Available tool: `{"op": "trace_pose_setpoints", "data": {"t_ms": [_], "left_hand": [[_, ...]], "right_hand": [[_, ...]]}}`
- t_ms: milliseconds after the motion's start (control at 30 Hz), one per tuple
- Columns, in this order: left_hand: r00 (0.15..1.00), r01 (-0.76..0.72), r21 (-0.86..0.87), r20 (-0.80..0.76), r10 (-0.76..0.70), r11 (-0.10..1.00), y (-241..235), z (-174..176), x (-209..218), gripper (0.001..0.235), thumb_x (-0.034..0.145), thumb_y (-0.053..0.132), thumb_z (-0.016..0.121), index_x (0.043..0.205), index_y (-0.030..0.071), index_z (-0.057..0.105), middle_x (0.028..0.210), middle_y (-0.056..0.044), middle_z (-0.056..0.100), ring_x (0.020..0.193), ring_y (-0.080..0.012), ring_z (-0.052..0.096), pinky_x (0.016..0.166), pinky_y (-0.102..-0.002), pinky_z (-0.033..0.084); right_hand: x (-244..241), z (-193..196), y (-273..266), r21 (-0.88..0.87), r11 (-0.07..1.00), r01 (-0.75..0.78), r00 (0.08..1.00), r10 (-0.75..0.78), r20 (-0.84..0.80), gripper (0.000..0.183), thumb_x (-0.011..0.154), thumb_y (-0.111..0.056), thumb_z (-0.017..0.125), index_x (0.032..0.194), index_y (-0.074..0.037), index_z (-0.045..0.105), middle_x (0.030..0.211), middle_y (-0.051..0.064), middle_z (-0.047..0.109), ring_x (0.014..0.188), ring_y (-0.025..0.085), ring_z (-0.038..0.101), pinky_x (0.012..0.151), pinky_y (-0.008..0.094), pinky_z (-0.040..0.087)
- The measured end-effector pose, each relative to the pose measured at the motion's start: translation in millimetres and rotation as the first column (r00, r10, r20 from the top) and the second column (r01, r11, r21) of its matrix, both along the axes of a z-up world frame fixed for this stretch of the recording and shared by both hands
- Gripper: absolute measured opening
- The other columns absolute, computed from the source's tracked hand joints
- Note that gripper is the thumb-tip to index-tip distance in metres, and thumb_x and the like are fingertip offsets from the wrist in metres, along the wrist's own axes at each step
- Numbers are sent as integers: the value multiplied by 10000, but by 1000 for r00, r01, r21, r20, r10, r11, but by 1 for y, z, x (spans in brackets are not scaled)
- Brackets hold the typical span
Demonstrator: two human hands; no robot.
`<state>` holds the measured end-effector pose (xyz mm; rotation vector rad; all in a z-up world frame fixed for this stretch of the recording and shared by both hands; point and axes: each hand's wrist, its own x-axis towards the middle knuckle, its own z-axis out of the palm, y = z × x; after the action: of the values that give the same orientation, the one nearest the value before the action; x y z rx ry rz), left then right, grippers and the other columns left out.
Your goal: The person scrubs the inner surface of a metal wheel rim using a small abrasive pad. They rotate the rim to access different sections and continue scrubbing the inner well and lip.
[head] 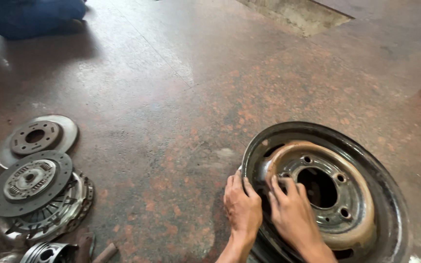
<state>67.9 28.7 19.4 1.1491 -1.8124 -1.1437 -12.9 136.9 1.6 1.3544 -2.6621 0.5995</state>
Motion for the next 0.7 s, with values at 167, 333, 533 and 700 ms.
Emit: {"op": "trace_pose_setpoints", "data": {"t_ms": [167, 333, 533, 700], "left_hand": [[1000, -12, 52, -6, 12, 999, 6, -3, 1, 357, 947, 163, 506, 1234, 21, 665, 1126, -169, 668, 1033, -392, 642, 882, -472, 500], [1000, -4, 13, -16, 5, 1000, 0, -3, 0, 343, 973, 165, 502, 1231, -5, 652, 1112, -173, 669, 1037, -392, 641, 895, -476, 501], [1000, -13, 83, 4, 12, 997, -2, 0, -3, 342, 973, 175, 493, 1228, 24, 664, 1135, -168, 669, 1034, -394, 648, 871, -482, 508], [1000, 7, 25, 11, -7, 1000, 5, 1, 2, 356, 968, 177, 505, 1243, 10, 659, 1144, -190, 671, 1037, -409, 652, 885, -480, 513]], "right_hand": [[6, -12, 53, -108, 989, -99, 984, 82, -156, 446, 798, -193, 661, 1238, -129, 692, 1141, 121, 628, 1018, 342, 581, 930, 451, 493], [1, -5, 16, -76, 996, -43, 999, 45, 15, 435, 880, -147, 661, 1303, -44, 655, 1182, 169, 626, 1005, 367, 577, 884, 450, 496], [-4, 0, 34, -155, 983, -101, 994, 96, -42, 394, 834, -147, 688, 1221, -74, 719, 1164, 168, 646, 1003, 367, 591, 890, 437, 495], [7, 18, 10, -118, 993, -13, 998, 20, 60, 358, 854, -136, 703, 1207, -81, 732, 1174, 144, 659, 987, 361, 598, 893, 435, 498]]}}
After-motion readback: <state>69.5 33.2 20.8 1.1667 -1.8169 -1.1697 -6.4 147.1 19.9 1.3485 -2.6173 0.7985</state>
